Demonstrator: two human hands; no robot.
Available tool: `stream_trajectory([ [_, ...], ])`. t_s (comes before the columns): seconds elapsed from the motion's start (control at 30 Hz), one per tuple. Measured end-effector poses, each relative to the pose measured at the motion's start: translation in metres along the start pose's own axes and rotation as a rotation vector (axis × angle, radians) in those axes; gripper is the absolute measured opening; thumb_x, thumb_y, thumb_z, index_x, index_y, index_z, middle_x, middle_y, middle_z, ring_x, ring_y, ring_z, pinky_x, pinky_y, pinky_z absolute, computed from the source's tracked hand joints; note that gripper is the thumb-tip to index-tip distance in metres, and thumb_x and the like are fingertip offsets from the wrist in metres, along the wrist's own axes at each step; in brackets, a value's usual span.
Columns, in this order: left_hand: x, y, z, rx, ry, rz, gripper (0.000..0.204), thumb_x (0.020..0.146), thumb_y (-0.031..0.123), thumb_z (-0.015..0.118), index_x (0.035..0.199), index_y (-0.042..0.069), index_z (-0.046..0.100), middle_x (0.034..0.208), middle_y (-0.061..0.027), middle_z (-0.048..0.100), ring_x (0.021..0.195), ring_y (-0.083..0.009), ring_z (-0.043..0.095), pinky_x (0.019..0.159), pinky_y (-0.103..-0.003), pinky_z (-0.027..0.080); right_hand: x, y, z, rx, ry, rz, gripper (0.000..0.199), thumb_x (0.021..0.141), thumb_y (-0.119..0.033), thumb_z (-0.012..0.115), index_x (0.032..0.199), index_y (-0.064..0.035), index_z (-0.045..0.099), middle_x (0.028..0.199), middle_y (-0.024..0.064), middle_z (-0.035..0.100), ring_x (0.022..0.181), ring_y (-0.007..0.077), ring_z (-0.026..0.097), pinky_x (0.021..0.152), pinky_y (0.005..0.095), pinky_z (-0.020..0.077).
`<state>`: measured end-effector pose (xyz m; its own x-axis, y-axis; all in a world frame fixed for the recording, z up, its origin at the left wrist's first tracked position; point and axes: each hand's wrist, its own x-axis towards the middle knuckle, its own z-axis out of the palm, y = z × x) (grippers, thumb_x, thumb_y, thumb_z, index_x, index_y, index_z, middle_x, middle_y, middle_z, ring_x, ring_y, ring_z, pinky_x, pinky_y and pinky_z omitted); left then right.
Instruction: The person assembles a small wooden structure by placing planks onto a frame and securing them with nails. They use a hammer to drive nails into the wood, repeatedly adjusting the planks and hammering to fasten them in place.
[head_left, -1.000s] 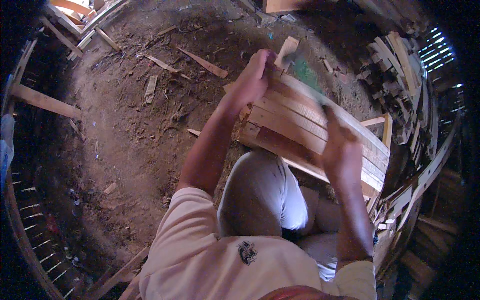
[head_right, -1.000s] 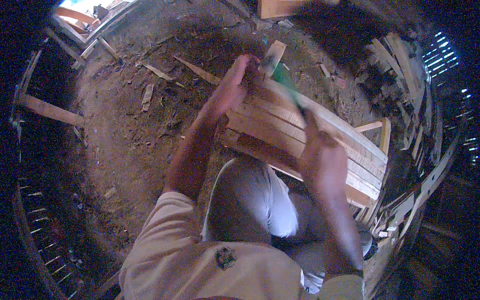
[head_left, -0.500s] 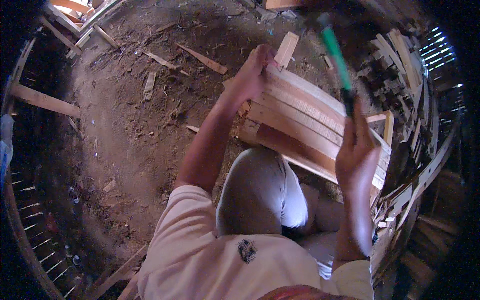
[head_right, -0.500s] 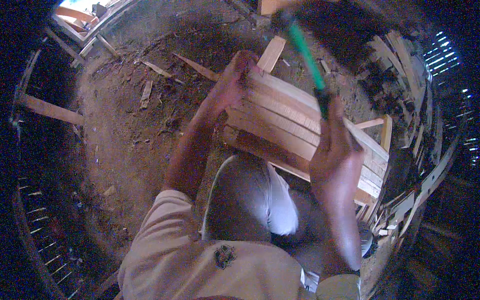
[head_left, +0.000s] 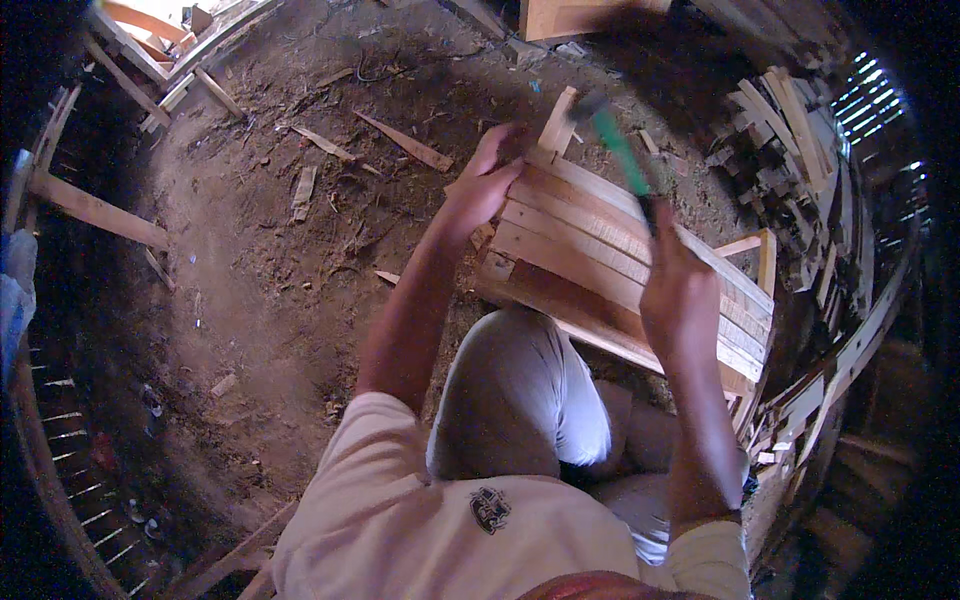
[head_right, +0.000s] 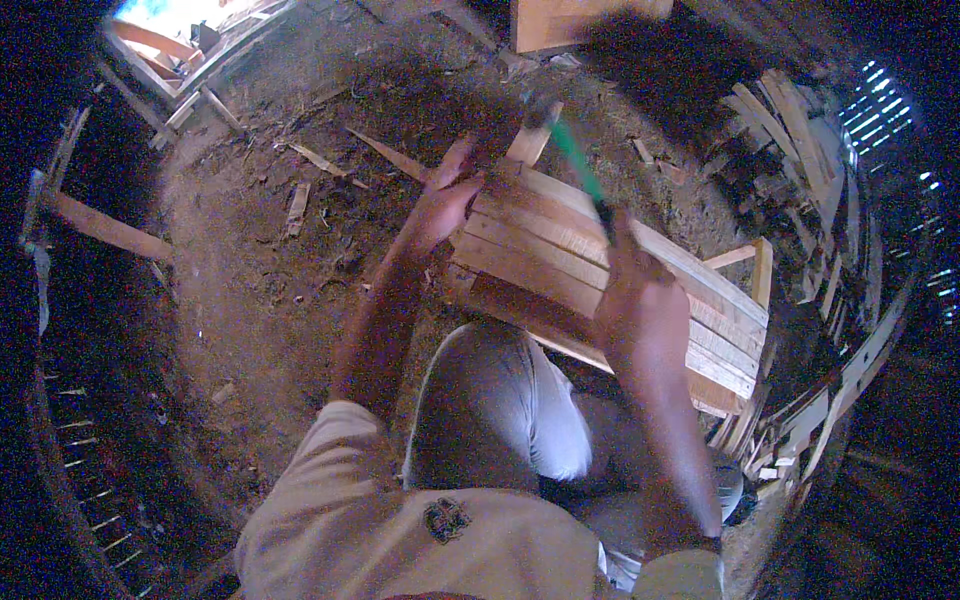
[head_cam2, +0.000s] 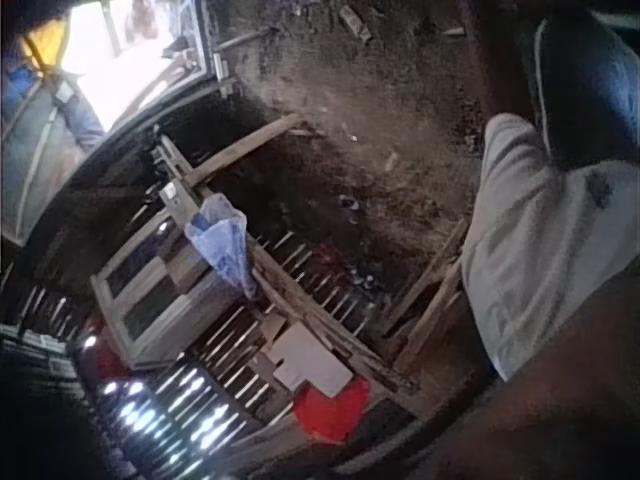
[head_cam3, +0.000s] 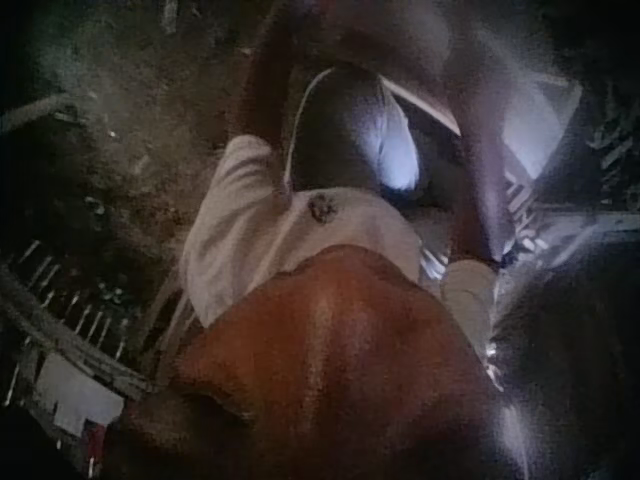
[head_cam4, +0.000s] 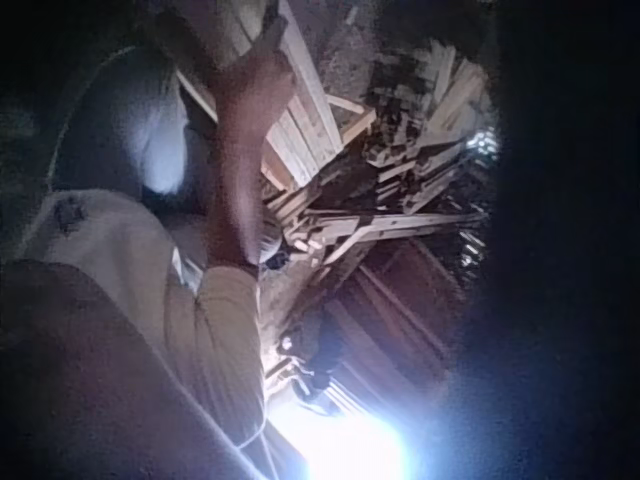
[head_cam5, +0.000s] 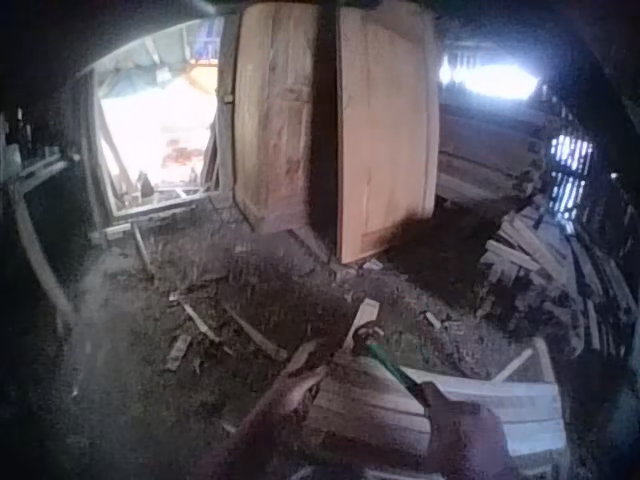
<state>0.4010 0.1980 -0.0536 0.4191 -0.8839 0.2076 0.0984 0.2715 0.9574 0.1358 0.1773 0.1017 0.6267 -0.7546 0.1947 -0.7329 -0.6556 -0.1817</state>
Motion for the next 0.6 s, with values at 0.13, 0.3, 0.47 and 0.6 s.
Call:
stream_trajectory([
  [0.13,-0.061,-0.017,-0.041,-0.085,-0.200,-0.100,0.067,0.097,0.025,0.066,0.153,0.003,0.037,0.149,-0.0112,0.050,0.132,-0.0215,0.050,0.110,-0.037,0.040,0.002,0.005,-0.004,0.141,0.188,-0.064,0.041,0.102,-0.005,0.053,0.142,0.0000,0.057,0.101,0.0333,0.068,0.077,0.0392,0.072,0.069,0.0443,0.0542],
  [0.3,-0.121,-0.020,0.010,-0.168,0.060,-0.245,0.055,0.094,0.032,0.070,0.136,0.000,0.053,0.124,-0.0070,0.063,0.109,-0.0171,0.059,0.093,-0.034,0.048,-0.003,0.004,0.008,0.151,0.329,-0.147,0.042,0.101,-0.003,0.054,0.143,0.0008,0.056,0.101,0.0329,0.069,0.076,0.0347,0.072,0.071,0.0411,0.0541],
  [0.47,-0.123,-0.018,0.029,0.001,0.290,-0.041,0.035,0.093,0.029,0.069,0.108,-0.002,0.064,0.092,-0.0045,0.067,0.083,-0.0120,0.059,0.073,-0.030,0.048,-0.003,-0.004,0.000,0.148,0.184,-0.097,0.042,0.102,-0.006,0.056,0.144,-0.0014,0.056,0.104,0.0333,0.068,0.079,0.0365,0.073,0.072,0.0421,0.0549],
  [0.6,-0.115,-0.029,0.043,0.174,0.442,0.166,0.032,0.095,0.028,0.065,0.090,-0.003,0.065,0.073,-0.0066,0.062,0.071,-0.0107,0.057,0.064,-0.030,0.045,-0.008,-0.008,0.005,0.216,0.317,-0.036,0.042,0.104,-0.007,0.054,0.145,-0.0010,0.055,0.097,0.0293,0.071,0.071,0.0353,0.070,0.065,0.0426,0.0529],
])
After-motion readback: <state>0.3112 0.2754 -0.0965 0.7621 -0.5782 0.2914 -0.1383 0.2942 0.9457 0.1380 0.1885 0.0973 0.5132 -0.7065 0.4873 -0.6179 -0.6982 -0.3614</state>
